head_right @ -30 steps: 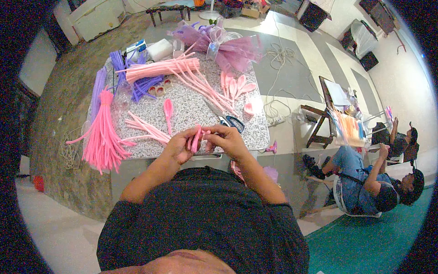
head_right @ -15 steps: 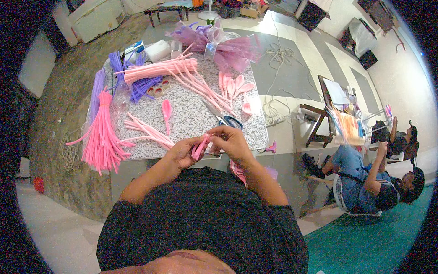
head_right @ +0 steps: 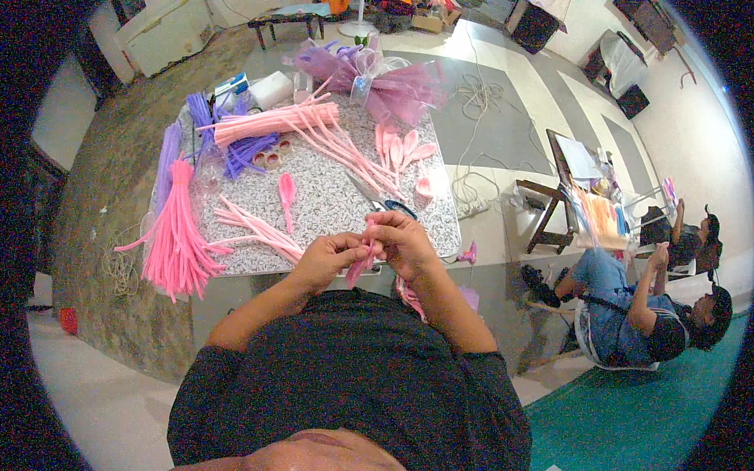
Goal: The person makes a flower out of pink balloons by hand. They wrap balloons around each other and twist them together.
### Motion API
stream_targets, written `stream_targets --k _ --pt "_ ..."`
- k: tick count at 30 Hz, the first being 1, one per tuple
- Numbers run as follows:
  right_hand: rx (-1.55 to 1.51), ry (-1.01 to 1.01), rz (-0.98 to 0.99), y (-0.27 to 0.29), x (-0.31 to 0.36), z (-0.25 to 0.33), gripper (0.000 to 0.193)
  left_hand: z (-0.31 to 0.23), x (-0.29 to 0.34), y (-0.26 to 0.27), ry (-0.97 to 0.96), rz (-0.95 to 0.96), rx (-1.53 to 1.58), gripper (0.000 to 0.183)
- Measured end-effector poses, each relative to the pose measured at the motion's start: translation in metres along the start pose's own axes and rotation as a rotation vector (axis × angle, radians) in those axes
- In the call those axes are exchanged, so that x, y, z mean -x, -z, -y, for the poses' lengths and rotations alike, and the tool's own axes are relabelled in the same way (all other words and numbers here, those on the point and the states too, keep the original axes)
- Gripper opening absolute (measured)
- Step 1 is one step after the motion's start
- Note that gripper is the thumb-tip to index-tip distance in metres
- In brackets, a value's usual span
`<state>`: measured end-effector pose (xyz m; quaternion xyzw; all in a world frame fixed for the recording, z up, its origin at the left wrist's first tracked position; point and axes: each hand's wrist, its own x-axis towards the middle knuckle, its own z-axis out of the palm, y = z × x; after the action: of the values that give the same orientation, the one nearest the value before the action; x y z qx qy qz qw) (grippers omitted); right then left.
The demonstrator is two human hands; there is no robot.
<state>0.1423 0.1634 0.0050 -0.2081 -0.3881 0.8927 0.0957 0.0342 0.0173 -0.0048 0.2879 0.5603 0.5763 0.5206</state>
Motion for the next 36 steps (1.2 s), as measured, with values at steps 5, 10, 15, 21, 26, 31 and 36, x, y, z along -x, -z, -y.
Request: stream_targets --k 5,10,15,21,26,31,36 --pt "0.251 0.089 -0.063 -0.002 0.007 -0.003 0.024 0.0 0.001 0.008 0.079 0.039 0.112 0.021" --pt "0.358 0.073 -0.027 -0.003 0.012 -0.005 0.028 -0.006 0.006 0.013 0.251 0.225 0.595 0.018" --pt "0.117 -0.076 0.023 -0.004 0.016 0.003 0.025 0.001 0.004 0.015 0.325 0.233 0.927 0.016" --pt "-0.127 -0.144 0.102 0.001 0.013 0.004 0.022 0.01 0.001 0.02 0.352 0.38 1.115 0.022" --pt "0.125 -0.055 -0.024 0.005 0.005 -0.004 0.018 0.009 0.003 0.021 0.301 0.315 1.031 0.022" --pt "0.355 -0.054 -0.081 0.002 0.006 -0.003 0.018 0.003 0.005 0.024 0.23 0.199 0.648 0.02" --pt "0.478 0.009 -0.13 0.011 0.005 0.001 0.019 -0.001 0.004 0.017 0.129 0.008 0.136 0.022"
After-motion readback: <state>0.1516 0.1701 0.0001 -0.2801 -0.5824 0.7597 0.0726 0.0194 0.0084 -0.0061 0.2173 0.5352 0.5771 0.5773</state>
